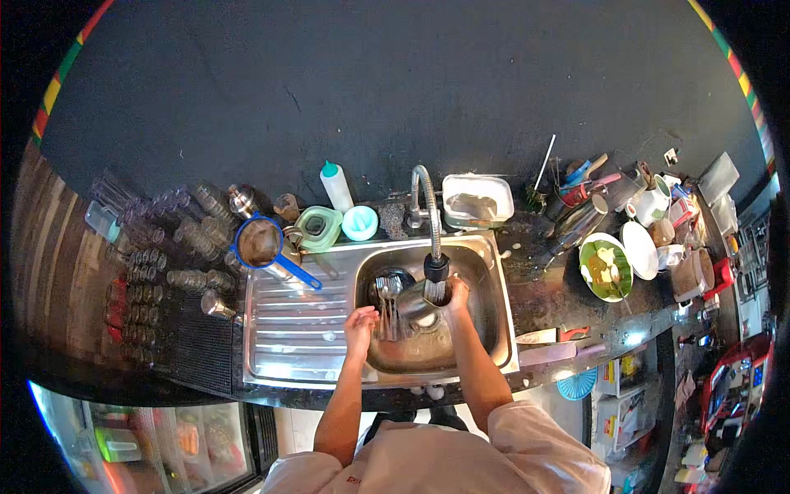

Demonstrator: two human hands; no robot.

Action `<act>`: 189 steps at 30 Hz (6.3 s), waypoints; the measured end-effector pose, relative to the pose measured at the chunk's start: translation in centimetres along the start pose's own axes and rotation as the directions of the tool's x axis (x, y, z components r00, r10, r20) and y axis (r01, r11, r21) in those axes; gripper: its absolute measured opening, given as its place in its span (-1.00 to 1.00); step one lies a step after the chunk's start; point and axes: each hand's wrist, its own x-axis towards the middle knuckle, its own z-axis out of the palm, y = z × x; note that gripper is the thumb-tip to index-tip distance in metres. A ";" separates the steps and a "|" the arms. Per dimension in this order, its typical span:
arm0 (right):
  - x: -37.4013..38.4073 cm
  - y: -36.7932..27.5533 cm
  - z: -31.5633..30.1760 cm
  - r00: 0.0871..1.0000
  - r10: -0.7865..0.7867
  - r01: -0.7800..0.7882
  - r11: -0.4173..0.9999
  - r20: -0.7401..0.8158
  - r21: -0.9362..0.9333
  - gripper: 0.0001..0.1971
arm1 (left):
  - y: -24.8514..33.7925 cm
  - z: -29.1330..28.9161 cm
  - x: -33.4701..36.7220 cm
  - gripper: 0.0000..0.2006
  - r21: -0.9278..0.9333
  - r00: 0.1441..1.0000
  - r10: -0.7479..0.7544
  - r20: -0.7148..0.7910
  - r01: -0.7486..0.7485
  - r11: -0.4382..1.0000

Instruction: Washing glasses and mugs in a service sink.

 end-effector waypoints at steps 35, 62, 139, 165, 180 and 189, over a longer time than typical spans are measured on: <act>-0.1 -5.3 1.0 0.905 -0.375 0.424 0.844 0.202 -0.328 -0.74 | 1.0 0.4 -3.8 -0.82 -0.038 0.992 0.060 0.111 -0.057 0.998; 2.6 -3.7 0.6 0.936 -0.299 0.352 0.798 0.187 -0.488 -0.84 | 0.5 6.4 -6.4 -0.85 -0.102 0.990 0.101 -0.098 -0.110 0.989; -1.6 -2.6 -6.8 0.891 0.419 -0.261 0.785 0.172 -0.562 -0.63 | 13.9 -11.5 -5.6 -0.57 -0.676 0.897 -0.402 0.185 0.413 0.611; -14.2 3.0 2.6 0.927 0.375 -0.310 0.792 0.019 -0.526 -0.69 | 14.3 -37.9 -2.9 -0.17 0.896 0.648 0.695 -0.312 -0.042 0.442; -15.6 2.9 0.4 0.947 0.295 -0.320 0.843 -0.126 -0.432 -0.65 | 15.8 -36.4 0.9 -0.11 0.665 0.659 0.568 -0.493 -0.136 0.735; -15.8 3.4 1.7 0.953 0.286 -0.298 0.831 -0.098 -0.470 -0.61 | 19.1 -33.9 1.3 -0.06 0.433 0.565 0.629 -0.534 -0.456 0.778</act>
